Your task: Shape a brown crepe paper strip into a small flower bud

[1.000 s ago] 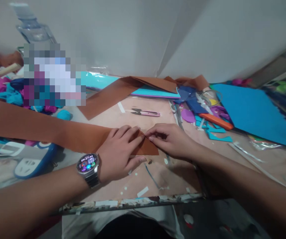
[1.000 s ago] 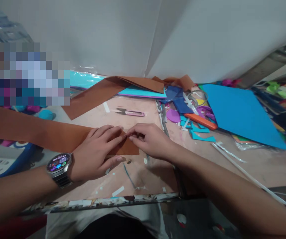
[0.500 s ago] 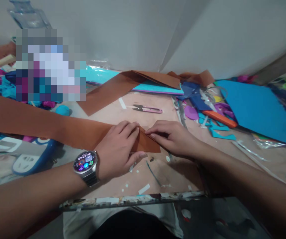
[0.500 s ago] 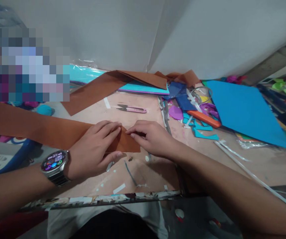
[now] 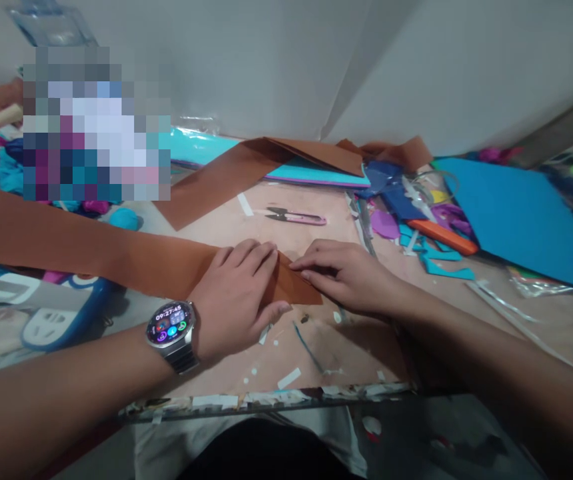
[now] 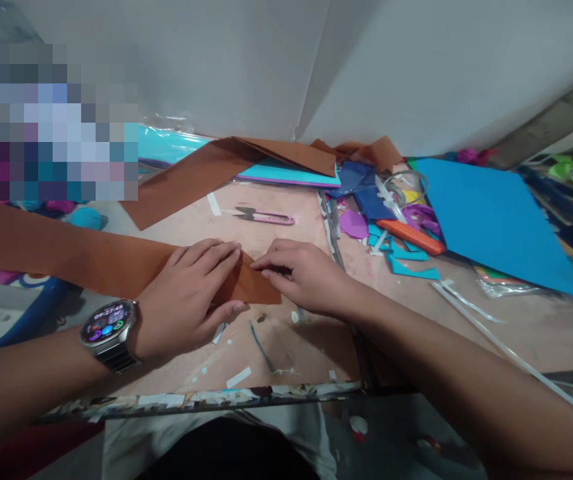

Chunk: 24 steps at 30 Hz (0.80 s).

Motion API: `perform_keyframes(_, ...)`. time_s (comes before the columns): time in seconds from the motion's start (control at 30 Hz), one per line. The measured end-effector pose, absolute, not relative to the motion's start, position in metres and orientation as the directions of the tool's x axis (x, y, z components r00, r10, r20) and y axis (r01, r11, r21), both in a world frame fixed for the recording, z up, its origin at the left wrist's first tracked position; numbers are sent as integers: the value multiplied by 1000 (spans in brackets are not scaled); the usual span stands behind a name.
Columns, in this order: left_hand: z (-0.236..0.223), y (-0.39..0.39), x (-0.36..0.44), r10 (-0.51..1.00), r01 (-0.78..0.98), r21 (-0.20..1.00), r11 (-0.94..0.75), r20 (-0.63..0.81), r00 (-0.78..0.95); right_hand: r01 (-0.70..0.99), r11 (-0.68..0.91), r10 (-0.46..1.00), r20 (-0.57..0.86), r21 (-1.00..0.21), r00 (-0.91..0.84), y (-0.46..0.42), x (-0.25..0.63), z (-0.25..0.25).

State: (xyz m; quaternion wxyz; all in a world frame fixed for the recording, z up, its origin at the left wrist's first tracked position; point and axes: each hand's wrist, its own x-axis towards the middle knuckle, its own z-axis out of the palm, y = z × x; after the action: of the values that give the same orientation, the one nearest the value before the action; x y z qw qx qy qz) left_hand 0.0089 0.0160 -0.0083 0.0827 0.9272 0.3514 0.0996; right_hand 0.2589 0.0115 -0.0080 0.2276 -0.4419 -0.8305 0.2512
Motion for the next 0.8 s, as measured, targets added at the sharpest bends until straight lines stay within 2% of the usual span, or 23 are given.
perform_keyframes(0.57,-9,16,9,665,625,240,-743,159,730,647,480,853,143,-593,-502,10,258,-7)
perform_keyframes(0.8,-6,16,9,651,620,210,-756,137,747,656,475,855,128,-587,-503,10,257,-6)
